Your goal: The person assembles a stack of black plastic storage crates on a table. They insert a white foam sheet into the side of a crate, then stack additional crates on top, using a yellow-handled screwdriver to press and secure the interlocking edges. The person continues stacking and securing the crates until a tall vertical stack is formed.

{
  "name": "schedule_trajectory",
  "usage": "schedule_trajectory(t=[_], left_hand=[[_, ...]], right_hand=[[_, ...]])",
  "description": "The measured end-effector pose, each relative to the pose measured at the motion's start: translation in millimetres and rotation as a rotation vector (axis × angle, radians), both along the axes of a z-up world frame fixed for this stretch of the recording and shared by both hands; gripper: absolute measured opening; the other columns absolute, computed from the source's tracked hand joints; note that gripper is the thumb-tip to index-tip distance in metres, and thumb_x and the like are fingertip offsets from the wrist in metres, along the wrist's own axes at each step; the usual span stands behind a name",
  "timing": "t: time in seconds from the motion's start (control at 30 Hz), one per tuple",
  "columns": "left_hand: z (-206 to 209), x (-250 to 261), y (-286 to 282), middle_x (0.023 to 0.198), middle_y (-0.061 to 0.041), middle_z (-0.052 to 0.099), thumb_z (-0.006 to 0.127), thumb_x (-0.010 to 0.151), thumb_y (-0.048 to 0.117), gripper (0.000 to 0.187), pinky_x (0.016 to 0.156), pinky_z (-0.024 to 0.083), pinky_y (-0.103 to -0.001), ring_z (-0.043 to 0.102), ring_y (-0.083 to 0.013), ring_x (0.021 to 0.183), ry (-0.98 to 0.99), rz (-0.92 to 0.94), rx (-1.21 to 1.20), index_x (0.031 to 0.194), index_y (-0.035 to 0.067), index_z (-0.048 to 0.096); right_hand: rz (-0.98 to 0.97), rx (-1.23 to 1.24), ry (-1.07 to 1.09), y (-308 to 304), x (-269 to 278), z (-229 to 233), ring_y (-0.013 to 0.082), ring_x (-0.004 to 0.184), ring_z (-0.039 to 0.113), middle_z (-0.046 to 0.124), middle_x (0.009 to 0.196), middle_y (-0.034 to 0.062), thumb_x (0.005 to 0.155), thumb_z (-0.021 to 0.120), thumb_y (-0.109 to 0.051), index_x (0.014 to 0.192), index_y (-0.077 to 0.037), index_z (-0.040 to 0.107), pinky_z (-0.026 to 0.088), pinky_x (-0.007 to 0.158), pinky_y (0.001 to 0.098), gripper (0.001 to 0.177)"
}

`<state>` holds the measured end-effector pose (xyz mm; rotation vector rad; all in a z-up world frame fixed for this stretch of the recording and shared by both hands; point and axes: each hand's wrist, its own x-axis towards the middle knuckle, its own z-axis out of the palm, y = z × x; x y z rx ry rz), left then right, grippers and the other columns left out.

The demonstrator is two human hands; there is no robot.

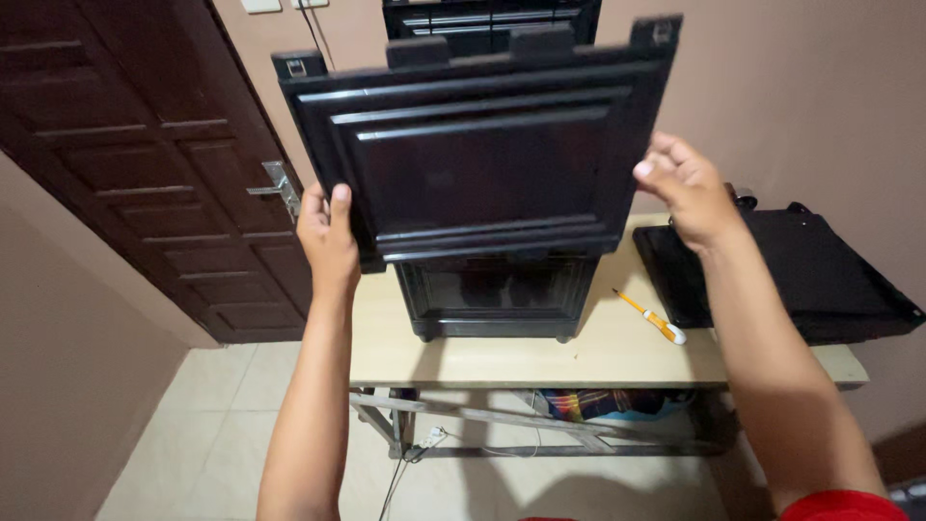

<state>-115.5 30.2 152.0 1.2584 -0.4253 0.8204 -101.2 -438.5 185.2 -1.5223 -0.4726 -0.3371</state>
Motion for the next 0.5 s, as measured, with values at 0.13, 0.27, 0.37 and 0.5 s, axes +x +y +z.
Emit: schedule_trajectory(t=[0.13,0.27,0.37,0.5], left_hand=[[14,33,9,0.098,-0.002,0.067,0.065,0.107,0.027,0.030,0.080,0.047,-0.021,0.056,-0.0048,0.086,0.002,-0.056,-0.040,0.119,0.000,0.062],[16,63,8,0.101,-0.003,0.069,0.064,0.107,0.028,0.033,0.083,0.048,-0.021,0.060,-0.0055,0.089,0.001,-0.071,-0.005,0.123,0.000,0.061],[16,79,7,0.104,-0.003,0.070,0.063,0.107,0.028,0.033,0.086,0.050,-0.021,0.062,-0.0061,0.093,0.005,-0.110,0.003,0.123,0.000,0.059],[11,90,8,0.103,-0.004,0.070,0.063,0.106,0.028,0.031,0.085,0.051,-0.023,0.063,-0.0069,0.093,0.045,-0.152,-0.004,0.121,0.001,0.059]], right_hand=[[-0.011,-0.085,-0.036,5,25,-29,0.0096,0.103,0.063,0.063,0.114,0.0020,0.095,0.067,-0.001,0.147,0.004,0.049,0.053,0.093,0.0274,0.056],[-0.097,-0.097,-0.052,5,50,-39,0.0101,0.097,0.062,0.060,0.105,0.0018,0.094,0.066,0.003,0.146,0.005,0.048,0.056,0.088,0.0266,0.055],[-0.119,-0.095,-0.039,5,62,-39,0.0090,0.096,0.063,0.060,0.104,0.0004,0.093,0.064,0.004,0.145,0.003,0.048,0.057,0.086,0.0263,0.054],[-0.180,-0.147,-0.054,3,69,-47,0.0084,0.095,0.063,0.062,0.101,0.0003,0.093,0.065,0.004,0.143,0.004,0.050,0.055,0.087,0.0251,0.052]])
